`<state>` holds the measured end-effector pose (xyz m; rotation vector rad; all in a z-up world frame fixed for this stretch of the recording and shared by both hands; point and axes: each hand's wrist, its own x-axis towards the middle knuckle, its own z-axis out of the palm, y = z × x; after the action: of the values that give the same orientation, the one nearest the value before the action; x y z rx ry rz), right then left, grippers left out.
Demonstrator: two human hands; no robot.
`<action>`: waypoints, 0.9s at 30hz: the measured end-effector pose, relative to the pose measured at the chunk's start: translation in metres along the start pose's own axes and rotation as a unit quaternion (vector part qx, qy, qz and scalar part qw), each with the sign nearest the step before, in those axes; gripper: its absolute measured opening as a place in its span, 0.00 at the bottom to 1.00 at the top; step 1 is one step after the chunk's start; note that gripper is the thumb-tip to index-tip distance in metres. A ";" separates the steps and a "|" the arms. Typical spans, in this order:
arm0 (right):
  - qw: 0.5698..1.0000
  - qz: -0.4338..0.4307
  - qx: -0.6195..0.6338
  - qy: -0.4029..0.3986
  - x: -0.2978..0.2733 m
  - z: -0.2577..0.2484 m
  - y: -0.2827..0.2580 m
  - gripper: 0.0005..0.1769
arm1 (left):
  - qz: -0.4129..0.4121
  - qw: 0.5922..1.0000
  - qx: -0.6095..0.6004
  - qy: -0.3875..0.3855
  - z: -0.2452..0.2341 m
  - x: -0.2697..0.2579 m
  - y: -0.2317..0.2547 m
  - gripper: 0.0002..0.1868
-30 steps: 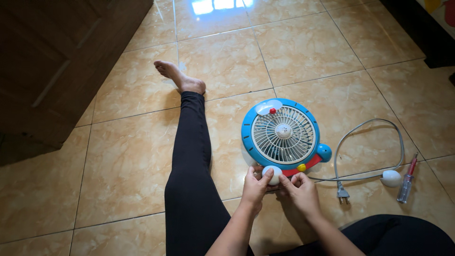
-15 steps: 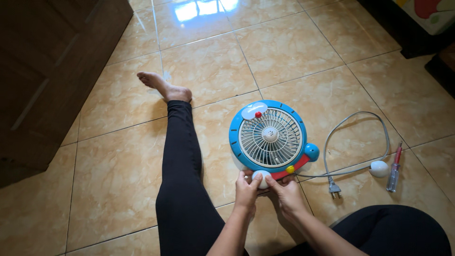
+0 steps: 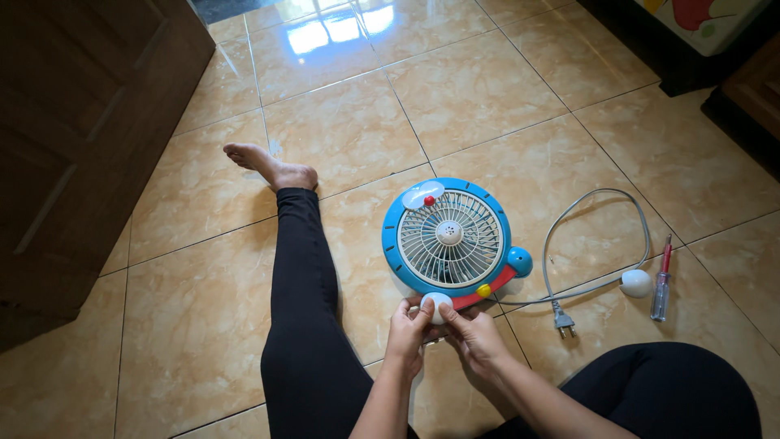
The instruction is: The person sits on the floor and assembles a small blue fan by attaching white spherical feet and using a screwdriver to tighten screws on the base and rear housing.
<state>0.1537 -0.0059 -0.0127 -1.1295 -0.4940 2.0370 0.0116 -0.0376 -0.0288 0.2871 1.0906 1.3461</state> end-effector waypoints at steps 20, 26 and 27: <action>0.998 0.061 0.017 -0.007 0.023 -0.013 -0.008 0.21 | -0.027 0.999 -0.031 0.019 0.007 0.015 -0.002 0.16; 0.997 0.067 0.033 -0.019 0.019 -0.008 -0.014 0.21 | -0.052 0.998 -0.041 0.012 0.004 0.022 -0.008 0.15; 0.998 0.060 0.025 -0.026 0.018 -0.008 -0.015 0.21 | -0.048 0.998 -0.047 0.008 0.004 0.023 -0.008 0.15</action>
<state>0.1608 0.0176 -0.0171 -1.1019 -0.4078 2.1758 0.0165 -0.0181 -0.0430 0.1529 1.0394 1.3112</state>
